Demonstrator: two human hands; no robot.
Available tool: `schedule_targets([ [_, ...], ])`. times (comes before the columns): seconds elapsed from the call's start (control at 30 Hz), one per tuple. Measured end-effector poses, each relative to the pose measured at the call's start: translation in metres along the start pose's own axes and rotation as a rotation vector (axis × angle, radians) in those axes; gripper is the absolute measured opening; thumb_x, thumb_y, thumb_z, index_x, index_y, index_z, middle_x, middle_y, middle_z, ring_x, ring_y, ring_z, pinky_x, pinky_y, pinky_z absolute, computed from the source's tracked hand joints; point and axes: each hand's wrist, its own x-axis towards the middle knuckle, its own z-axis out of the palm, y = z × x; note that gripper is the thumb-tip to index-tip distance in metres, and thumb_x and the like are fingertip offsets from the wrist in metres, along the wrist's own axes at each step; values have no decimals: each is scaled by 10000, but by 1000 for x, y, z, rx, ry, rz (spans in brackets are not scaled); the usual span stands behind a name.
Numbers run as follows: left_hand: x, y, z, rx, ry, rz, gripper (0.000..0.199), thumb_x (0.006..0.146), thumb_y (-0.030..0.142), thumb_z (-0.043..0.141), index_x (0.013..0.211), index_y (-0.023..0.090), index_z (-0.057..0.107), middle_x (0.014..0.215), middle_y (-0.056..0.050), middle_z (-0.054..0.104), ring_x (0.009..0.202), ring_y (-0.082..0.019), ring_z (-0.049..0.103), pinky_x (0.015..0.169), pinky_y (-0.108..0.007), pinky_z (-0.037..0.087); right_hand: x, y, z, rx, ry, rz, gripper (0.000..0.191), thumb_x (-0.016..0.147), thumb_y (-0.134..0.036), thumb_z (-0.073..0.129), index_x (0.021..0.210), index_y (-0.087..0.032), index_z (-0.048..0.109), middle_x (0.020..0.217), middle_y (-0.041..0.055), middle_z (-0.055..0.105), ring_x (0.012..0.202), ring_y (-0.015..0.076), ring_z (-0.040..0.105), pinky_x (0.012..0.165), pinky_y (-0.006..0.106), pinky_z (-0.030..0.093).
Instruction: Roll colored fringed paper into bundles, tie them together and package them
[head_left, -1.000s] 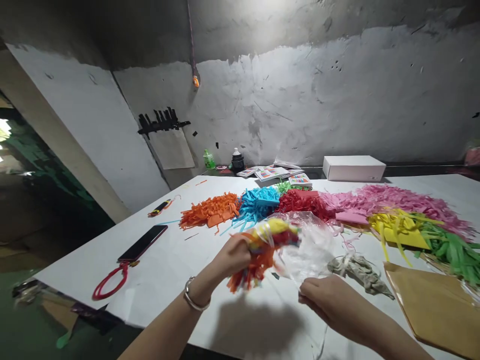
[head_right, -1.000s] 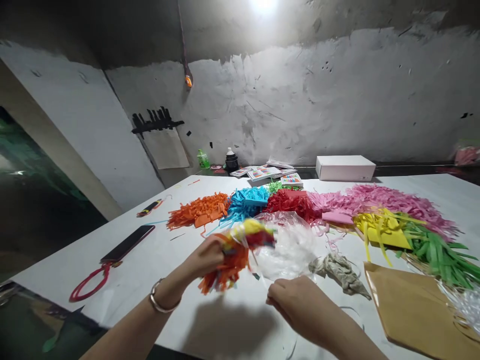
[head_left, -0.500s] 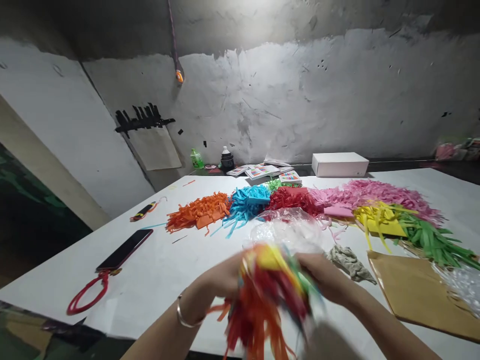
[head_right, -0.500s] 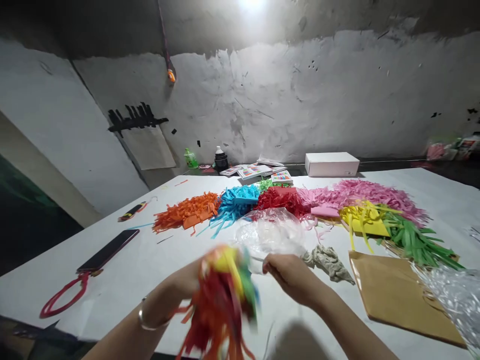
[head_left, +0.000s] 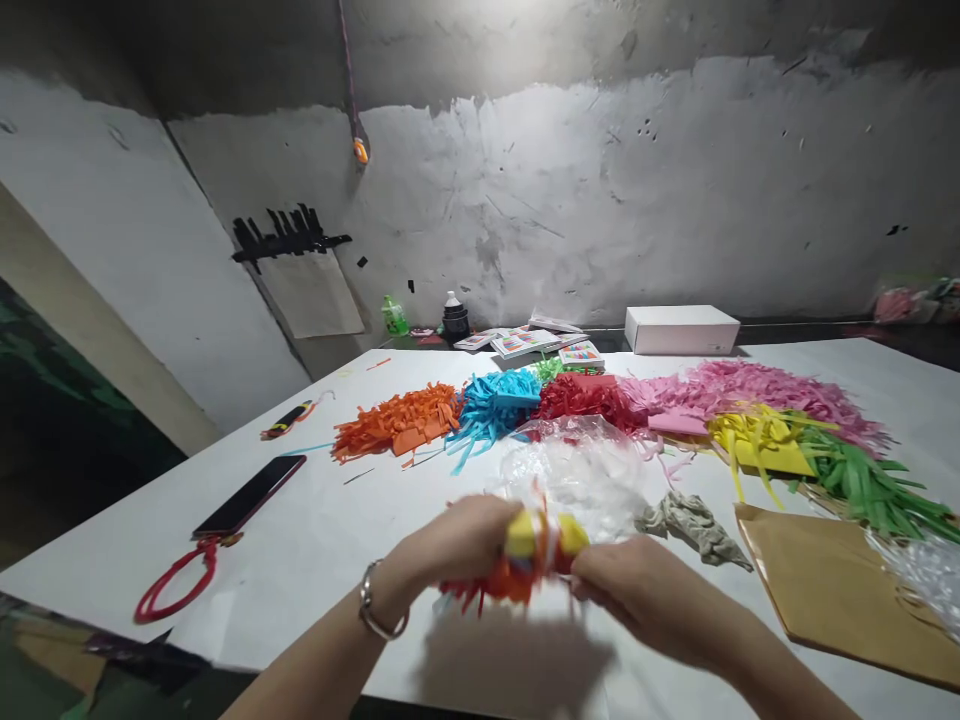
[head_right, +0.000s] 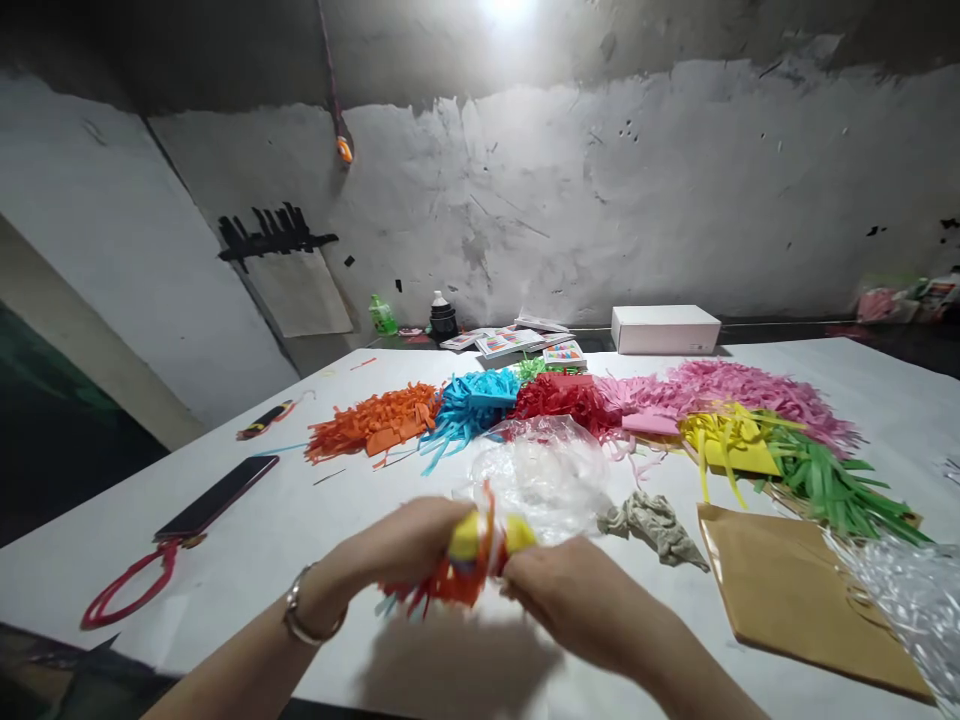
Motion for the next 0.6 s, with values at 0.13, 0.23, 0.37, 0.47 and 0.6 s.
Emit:
schedule_targets([
  [0.13, -1, 1, 4, -128, -310, 181, 259, 637, 276, 716, 879, 188, 737, 849, -33, 750, 766, -229, 663, 708, -276, 545, 6, 7, -4, 28, 69, -12, 288, 1030, -211, 371, 888, -200, 621, 820, 19, 707, 721, 129, 638, 660, 213, 428],
  [0.23, 3, -3, 3, -226, 20, 82, 210, 728, 265, 614, 868, 138, 705, 863, -50, 723, 798, -225, 642, 700, -284, 542, 3, 5, 8, -8, 75, -26, 273, 1014, -171, 387, 878, -202, 622, 784, 7, 708, 664, 127, 642, 602, 213, 399],
  [0.37, 9, -4, 19, -211, 104, 56, 271, 705, 206, 641, 964, 142, 688, 986, -49, 707, 906, -244, 636, 799, -311, 536, -7, -8, 23, -107, 150, -12, 301, 1008, -147, 351, 819, -190, 581, 702, 26, 644, 570, 151, 570, 541, 267, 301],
  [0.47, 6, 4, 42, -268, 158, 69, 370, 713, 177, 642, 1083, 156, 656, 1046, -48, 692, 970, -250, 625, 881, -338, 518, -9, -15, 25, -102, 298, 6, 311, 1035, -179, 318, 839, -189, 558, 728, 31, 614, 624, 158, 577, 573, 274, 332],
  [0.6, -5, 15, 73, -379, 213, 26, 395, 694, 110, 633, 1084, 166, 618, 923, -23, 684, 830, -205, 613, 782, -308, 530, -3, -18, 28, 28, 659, 91, 310, 1027, -237, 411, 732, -214, 502, 647, -20, 534, 573, 119, 536, 558, 235, 378],
])
